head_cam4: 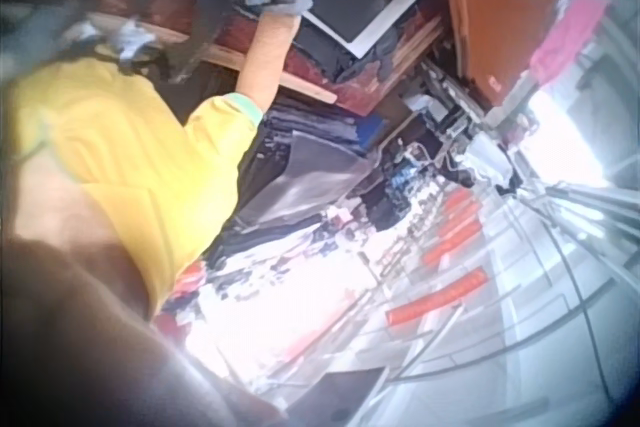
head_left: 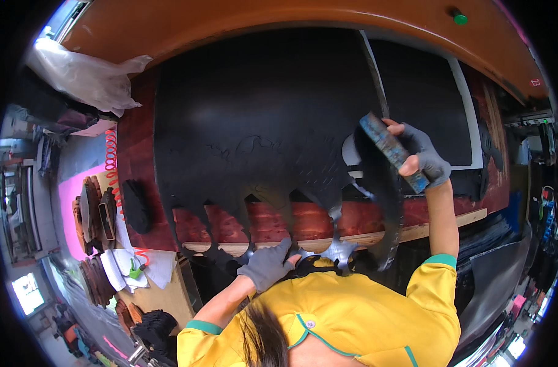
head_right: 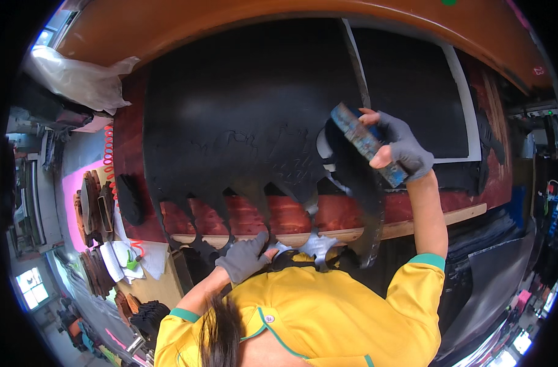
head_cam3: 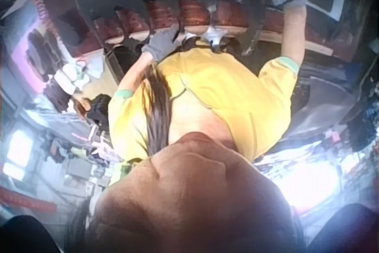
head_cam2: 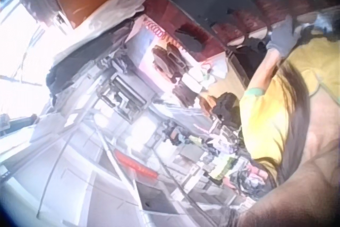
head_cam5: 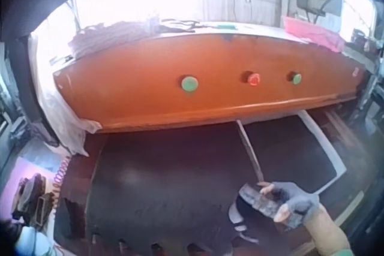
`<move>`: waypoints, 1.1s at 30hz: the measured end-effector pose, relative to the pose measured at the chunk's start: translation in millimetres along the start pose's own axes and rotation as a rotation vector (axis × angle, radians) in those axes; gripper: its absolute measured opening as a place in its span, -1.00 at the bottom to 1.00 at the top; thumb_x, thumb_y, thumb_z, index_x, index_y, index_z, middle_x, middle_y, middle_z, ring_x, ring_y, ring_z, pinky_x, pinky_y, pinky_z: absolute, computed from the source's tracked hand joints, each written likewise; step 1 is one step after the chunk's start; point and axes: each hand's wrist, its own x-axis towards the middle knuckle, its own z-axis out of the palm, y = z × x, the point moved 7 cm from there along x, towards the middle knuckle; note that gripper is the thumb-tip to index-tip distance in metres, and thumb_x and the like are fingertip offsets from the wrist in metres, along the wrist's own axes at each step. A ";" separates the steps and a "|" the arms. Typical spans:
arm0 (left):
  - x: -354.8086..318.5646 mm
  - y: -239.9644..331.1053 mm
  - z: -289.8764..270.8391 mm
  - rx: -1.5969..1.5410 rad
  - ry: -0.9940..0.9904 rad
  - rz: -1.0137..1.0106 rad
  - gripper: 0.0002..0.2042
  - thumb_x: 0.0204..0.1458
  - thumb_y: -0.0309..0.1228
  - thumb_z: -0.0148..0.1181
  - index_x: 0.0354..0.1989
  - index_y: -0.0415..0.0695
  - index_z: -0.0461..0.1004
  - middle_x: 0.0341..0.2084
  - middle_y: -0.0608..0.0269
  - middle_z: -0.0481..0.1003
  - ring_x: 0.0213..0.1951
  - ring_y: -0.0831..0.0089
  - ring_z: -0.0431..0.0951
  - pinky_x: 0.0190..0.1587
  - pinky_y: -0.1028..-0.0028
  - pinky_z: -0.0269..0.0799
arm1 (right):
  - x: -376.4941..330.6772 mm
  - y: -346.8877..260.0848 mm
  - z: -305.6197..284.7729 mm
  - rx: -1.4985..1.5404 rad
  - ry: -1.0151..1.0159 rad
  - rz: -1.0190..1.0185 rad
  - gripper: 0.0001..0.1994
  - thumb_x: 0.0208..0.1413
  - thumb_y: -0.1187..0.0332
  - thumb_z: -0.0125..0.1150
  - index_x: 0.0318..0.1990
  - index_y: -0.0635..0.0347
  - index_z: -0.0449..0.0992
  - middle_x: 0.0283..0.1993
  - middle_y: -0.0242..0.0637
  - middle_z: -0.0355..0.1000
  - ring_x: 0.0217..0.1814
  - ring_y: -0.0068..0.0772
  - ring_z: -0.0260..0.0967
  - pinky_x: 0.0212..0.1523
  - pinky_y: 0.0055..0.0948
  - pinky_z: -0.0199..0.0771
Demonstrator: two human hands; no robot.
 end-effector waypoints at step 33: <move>-38.0 -183.2 -70.6 -1.675 1.212 0.056 -0.55 0.07 -0.71 0.11 0.16 -0.23 0.29 -0.02 0.24 0.43 0.04 0.50 0.42 0.13 0.56 0.33 | 34.1 -10.3 326.1 -0.882 -0.354 -1.170 -0.56 -0.07 0.14 0.42 0.00 0.00 0.51 0.05 -0.41 0.46 0.05 -0.30 0.36 0.09 -0.25 0.35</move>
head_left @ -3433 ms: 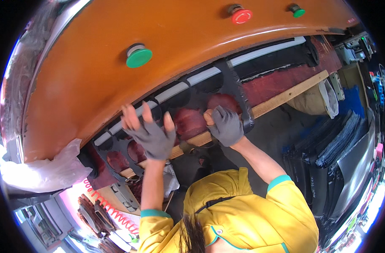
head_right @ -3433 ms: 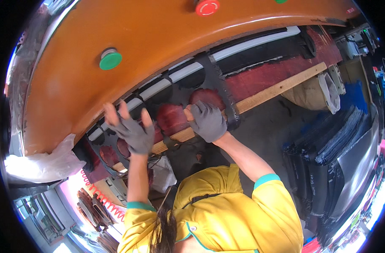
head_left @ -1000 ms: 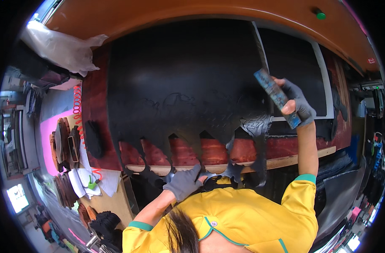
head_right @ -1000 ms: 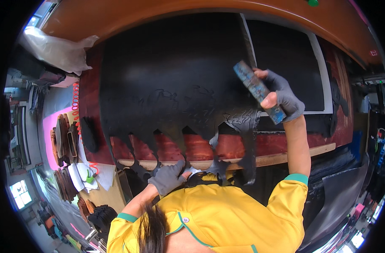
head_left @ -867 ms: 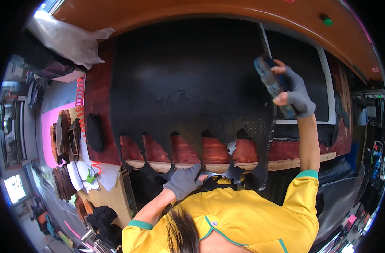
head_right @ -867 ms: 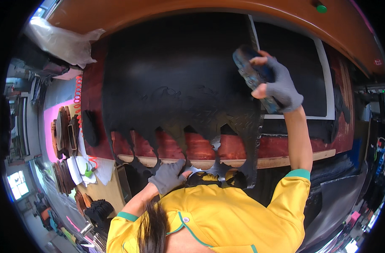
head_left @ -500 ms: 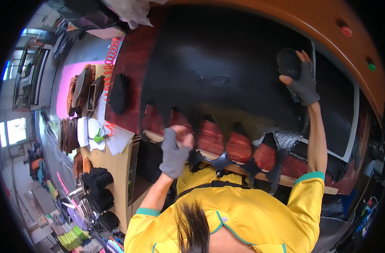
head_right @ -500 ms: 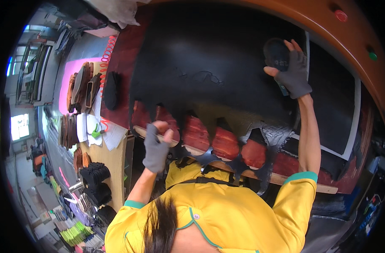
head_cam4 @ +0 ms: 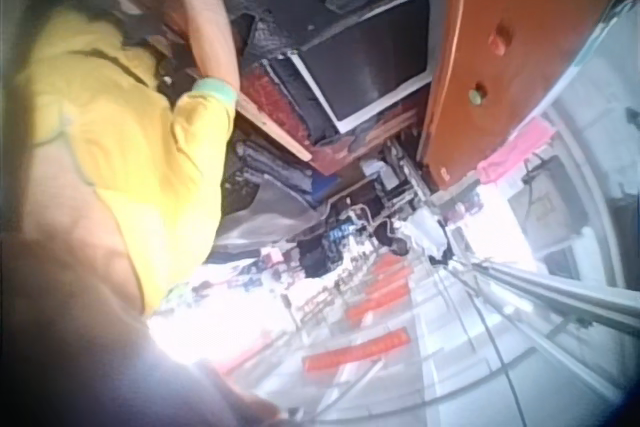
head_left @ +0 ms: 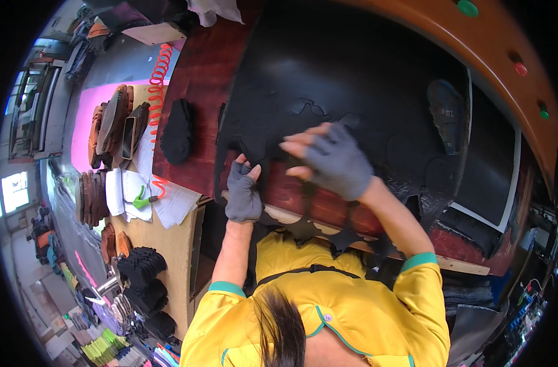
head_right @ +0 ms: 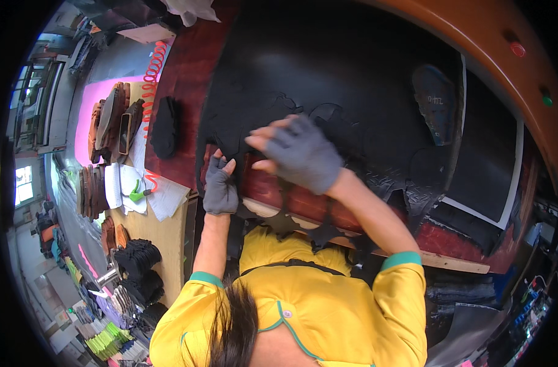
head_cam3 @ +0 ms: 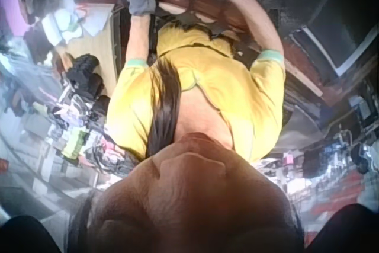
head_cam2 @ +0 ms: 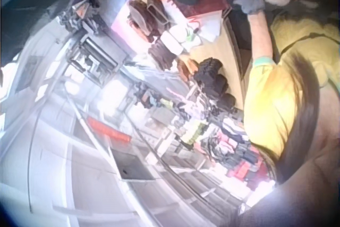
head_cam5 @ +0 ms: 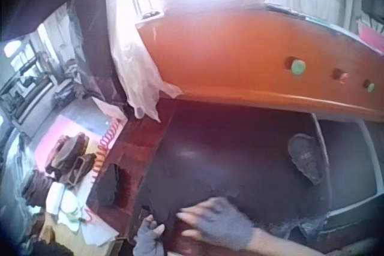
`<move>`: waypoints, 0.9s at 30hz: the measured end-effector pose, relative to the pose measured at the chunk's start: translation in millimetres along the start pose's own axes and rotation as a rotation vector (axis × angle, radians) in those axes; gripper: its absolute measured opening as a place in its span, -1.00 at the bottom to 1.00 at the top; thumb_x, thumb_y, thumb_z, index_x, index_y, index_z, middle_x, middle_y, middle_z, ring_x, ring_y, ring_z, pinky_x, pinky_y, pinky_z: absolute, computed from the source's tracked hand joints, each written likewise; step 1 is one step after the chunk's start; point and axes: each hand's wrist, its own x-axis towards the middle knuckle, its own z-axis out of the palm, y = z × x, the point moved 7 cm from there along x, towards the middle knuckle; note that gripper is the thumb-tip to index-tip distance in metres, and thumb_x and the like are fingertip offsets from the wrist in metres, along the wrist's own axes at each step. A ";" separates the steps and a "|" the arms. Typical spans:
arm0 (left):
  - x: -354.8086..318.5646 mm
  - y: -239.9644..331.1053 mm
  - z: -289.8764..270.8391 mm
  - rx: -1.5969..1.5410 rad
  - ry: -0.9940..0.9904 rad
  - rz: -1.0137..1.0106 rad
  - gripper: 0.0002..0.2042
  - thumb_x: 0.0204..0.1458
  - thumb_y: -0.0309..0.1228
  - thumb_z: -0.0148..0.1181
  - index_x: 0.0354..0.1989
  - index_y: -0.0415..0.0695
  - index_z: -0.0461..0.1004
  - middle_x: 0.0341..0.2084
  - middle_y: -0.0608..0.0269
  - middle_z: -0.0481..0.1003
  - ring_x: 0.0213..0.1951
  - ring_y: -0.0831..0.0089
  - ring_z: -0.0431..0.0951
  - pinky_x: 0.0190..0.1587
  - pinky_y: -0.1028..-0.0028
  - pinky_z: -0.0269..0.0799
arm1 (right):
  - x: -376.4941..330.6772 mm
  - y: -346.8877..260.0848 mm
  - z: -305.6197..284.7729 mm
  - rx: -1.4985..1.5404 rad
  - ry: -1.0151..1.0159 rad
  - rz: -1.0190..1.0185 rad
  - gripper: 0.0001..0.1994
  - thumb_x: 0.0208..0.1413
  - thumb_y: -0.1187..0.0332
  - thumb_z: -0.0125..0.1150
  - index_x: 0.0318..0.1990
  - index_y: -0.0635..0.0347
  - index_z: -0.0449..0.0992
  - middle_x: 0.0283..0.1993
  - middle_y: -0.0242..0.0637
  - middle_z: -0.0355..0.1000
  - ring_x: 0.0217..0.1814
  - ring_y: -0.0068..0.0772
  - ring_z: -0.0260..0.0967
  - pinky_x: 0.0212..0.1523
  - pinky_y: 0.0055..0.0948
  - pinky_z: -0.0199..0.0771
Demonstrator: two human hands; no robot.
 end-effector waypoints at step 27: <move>-44.1 -51.4 62.4 -0.275 -0.155 -0.221 -0.70 0.29 -0.50 -0.13 0.16 -0.29 0.31 0.06 0.11 0.43 0.10 0.35 0.44 0.20 0.44 0.31 | -24.2 7.7 31.2 -0.117 -0.122 -0.036 -0.77 0.08 0.28 0.27 -0.11 0.04 0.52 -0.02 -0.29 0.52 0.12 -0.20 0.43 0.24 -0.18 0.37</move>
